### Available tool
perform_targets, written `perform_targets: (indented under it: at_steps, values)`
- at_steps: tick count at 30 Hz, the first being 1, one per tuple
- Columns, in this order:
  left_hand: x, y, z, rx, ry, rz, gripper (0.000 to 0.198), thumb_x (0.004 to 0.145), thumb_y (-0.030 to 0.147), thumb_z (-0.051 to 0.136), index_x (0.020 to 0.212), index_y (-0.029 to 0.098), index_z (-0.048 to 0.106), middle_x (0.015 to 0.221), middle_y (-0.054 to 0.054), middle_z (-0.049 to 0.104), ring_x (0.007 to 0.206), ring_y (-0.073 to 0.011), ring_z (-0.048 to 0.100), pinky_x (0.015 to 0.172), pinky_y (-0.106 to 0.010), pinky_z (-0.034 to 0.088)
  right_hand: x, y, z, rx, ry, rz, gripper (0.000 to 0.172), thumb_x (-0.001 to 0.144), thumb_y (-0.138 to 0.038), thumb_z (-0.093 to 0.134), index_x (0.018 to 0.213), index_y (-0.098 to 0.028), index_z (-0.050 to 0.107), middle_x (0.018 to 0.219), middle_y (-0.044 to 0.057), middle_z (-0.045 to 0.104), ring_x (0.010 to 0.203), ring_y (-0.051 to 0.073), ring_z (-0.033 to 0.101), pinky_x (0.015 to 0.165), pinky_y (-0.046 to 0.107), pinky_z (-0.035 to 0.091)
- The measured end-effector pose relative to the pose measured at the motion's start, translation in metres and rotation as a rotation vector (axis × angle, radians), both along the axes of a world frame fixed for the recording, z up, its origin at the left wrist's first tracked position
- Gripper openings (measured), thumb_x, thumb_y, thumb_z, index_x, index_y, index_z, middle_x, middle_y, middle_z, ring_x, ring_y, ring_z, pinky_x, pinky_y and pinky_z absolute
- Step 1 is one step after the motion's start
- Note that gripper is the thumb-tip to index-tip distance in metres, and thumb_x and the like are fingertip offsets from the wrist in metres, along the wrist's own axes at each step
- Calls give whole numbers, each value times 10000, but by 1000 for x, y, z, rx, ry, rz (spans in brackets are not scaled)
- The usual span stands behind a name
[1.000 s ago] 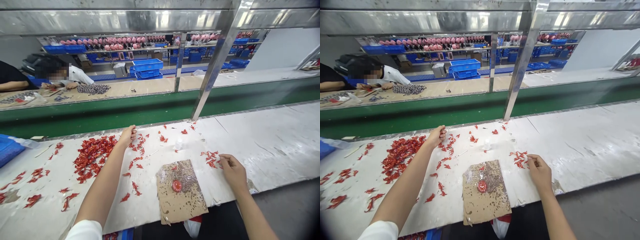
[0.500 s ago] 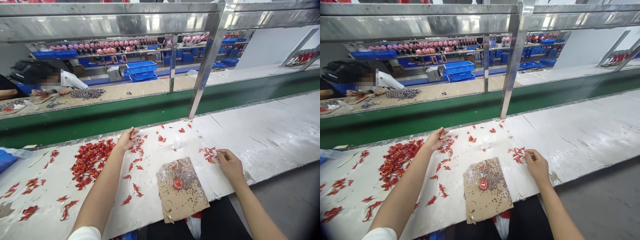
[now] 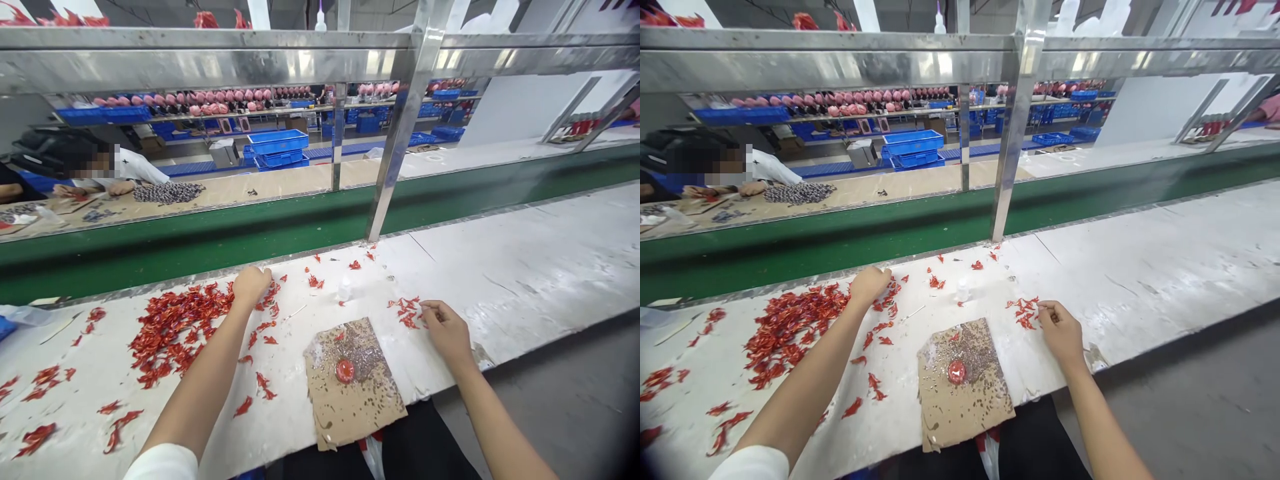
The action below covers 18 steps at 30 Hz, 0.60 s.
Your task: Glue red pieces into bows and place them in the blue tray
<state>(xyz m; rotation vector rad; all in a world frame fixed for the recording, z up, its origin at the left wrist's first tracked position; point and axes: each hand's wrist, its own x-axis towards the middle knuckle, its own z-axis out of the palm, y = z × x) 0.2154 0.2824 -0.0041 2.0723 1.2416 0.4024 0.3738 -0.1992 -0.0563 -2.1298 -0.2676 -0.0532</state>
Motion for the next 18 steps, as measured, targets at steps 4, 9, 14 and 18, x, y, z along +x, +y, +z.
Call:
perform_targets:
  at_steps: [4,9,14,18]
  values:
    - [9,-5,0,99,93,-31,388,714,441,781,582,206,501,817,-181,674,1099,-423,604,906,-480,442,1,-1,0,11,1,11,314,879,-463,600,1017,-217,739,777,27,749,712,217,668,723,335,492]
    - [21,-4,4,93,92,-69,285,846,405,728,753,165,604,821,-56,653,883,-224,632,892,-416,477,1,-2,0,35,11,16,313,888,-463,599,1024,-218,738,770,24,737,713,213,666,727,334,492]
    - [8,-13,29,1,-104,-46,241,856,350,691,723,171,601,689,-6,568,675,-164,522,669,-298,420,1,-2,3,39,22,23,304,876,-458,612,1010,-218,742,766,25,742,723,222,673,727,339,491]
    - [-48,-52,46,-144,-395,32,280,897,397,541,687,212,550,581,-9,472,584,-180,443,532,-288,278,-8,-4,11,64,3,3,312,891,-450,586,1027,-209,731,780,36,741,728,230,695,714,338,508]
